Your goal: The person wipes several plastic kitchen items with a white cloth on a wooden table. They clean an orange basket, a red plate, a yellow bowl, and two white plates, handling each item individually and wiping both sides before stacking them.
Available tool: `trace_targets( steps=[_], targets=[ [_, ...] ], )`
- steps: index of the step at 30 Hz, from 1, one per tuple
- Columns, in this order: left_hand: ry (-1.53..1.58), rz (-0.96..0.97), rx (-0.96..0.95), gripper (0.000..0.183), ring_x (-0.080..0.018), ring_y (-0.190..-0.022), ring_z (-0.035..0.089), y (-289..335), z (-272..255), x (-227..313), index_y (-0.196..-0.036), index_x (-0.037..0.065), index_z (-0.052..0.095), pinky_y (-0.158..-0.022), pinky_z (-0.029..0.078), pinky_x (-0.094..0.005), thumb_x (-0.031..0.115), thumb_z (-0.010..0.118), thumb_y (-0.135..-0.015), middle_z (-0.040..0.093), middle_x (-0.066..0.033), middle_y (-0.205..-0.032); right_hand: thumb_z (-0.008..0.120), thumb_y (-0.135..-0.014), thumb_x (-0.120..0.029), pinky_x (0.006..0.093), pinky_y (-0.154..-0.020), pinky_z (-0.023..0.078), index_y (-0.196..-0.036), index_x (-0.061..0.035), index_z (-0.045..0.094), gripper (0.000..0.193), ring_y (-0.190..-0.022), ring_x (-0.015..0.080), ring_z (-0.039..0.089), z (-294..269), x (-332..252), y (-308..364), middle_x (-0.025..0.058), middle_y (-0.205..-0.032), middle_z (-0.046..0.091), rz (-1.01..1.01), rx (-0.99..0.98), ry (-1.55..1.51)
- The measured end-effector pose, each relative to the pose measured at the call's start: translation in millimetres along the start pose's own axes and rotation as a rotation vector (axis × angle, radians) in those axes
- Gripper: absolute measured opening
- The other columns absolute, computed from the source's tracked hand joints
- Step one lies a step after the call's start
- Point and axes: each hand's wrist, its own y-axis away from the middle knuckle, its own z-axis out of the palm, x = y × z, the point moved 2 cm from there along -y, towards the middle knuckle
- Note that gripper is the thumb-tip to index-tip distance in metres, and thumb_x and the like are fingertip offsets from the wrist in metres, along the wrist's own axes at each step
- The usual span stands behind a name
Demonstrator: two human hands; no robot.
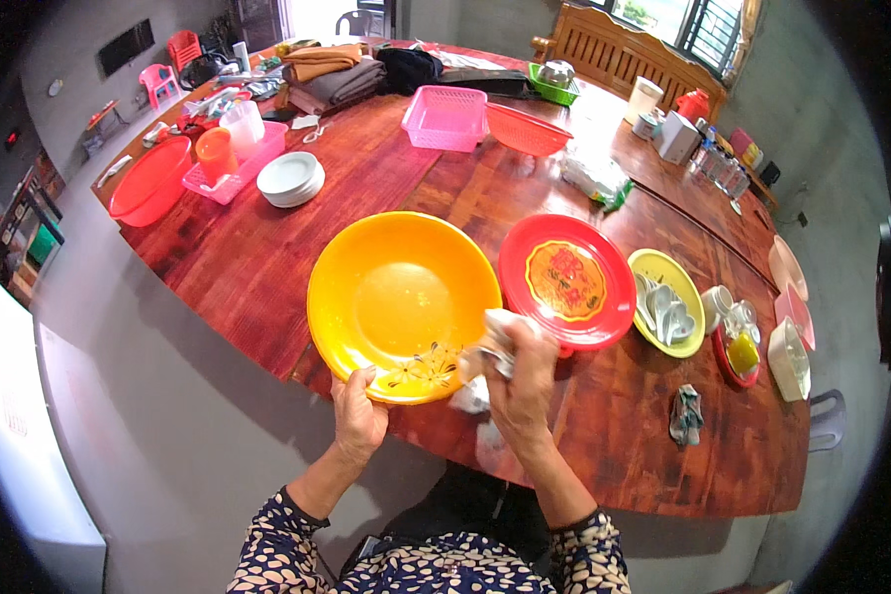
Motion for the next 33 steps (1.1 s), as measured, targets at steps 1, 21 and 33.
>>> trace_targets(
  steps=[1,21,33],
  targets=[
    [0.027,-0.005,-0.026,0.047,-0.0246,-0.116,0.053,5,2,-3,-0.131,0.005,0.037,-0.102,0.043,-0.0397,-0.002,0.044,-0.085,0.052,-0.0111,-0.124,0.071,-0.073,-0.011,0.0418,-0.084,0.042,-0.116,-0.0042,0.054,0.047,-0.097,0.0331,0.051,10,6,9,0.0172,-0.107,0.056,-0.006,-0.088,0.114],
    [-0.091,-0.227,-0.066,0.035,-0.0272,-0.106,0.061,66,49,-62,-0.125,-0.003,0.045,-0.096,0.048,-0.0406,0.006,0.045,-0.090,0.059,-0.0154,-0.117,0.068,-0.077,-0.023,0.0462,-0.087,0.041,-0.123,0.0099,0.050,0.060,-0.104,0.0385,0.049,-61,35,62,0.0272,-0.119,0.048,0.138,-0.437,0.364],
    [0.044,-0.289,-0.048,0.039,-0.0288,-0.113,0.057,26,50,-51,-0.131,0.001,0.043,-0.100,0.044,-0.0434,0.013,0.044,-0.095,0.056,-0.0157,-0.125,0.061,-0.076,-0.023,0.0447,-0.078,0.050,-0.082,-0.0003,0.067,0.025,-0.083,0.0337,0.064,-166,27,80,0.0160,-0.088,0.068,0.439,-0.775,-0.755]
  ],
)
